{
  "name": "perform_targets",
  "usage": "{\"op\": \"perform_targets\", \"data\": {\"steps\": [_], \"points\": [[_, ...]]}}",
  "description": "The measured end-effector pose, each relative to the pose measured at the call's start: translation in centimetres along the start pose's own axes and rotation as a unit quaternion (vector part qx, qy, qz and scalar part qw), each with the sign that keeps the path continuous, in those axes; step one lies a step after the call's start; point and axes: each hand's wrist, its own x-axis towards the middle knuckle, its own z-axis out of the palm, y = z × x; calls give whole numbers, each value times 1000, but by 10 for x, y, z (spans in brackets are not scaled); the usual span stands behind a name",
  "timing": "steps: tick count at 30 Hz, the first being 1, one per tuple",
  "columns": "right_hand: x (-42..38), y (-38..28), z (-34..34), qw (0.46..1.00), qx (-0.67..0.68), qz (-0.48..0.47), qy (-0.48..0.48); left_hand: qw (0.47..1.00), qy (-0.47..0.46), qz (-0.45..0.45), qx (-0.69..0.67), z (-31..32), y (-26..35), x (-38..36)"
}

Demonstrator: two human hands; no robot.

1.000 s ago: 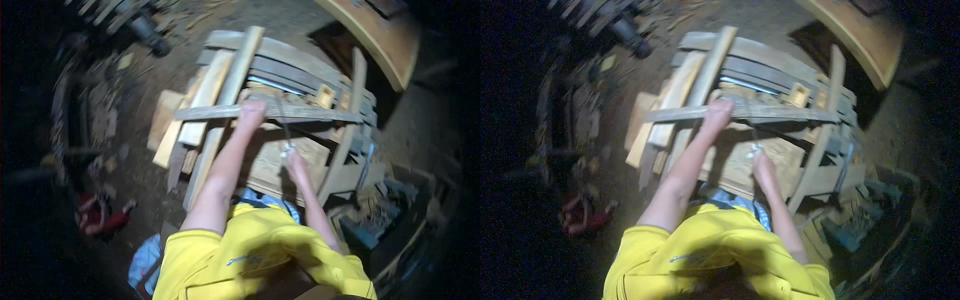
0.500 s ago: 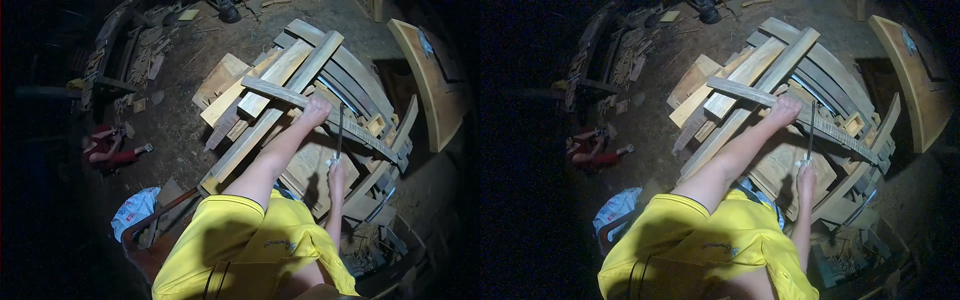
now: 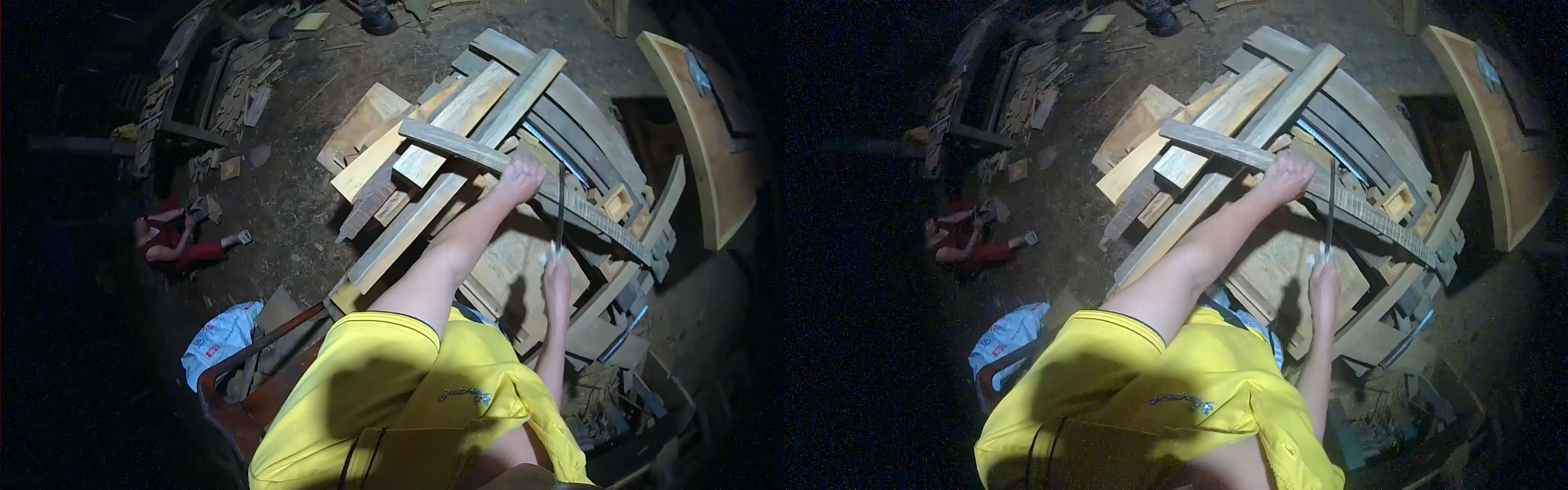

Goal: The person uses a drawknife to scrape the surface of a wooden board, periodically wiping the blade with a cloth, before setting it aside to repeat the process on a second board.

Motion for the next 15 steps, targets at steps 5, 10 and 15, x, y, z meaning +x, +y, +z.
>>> {"op": "perform_targets", "data": {"steps": [5, 10, 15], "points": [[86, -17, 14, 998, 3, 42, -39, 999, 11, 3, -38, -3, -1, 0], [-1, -28, -14, 995, 8, 68, -71, 998, 66, 14, -14, -2, -3, 1], [29, -30, -10, 992, 40, 91, -79, 997, 71, 27, -15, -5, -1, 1]]}}
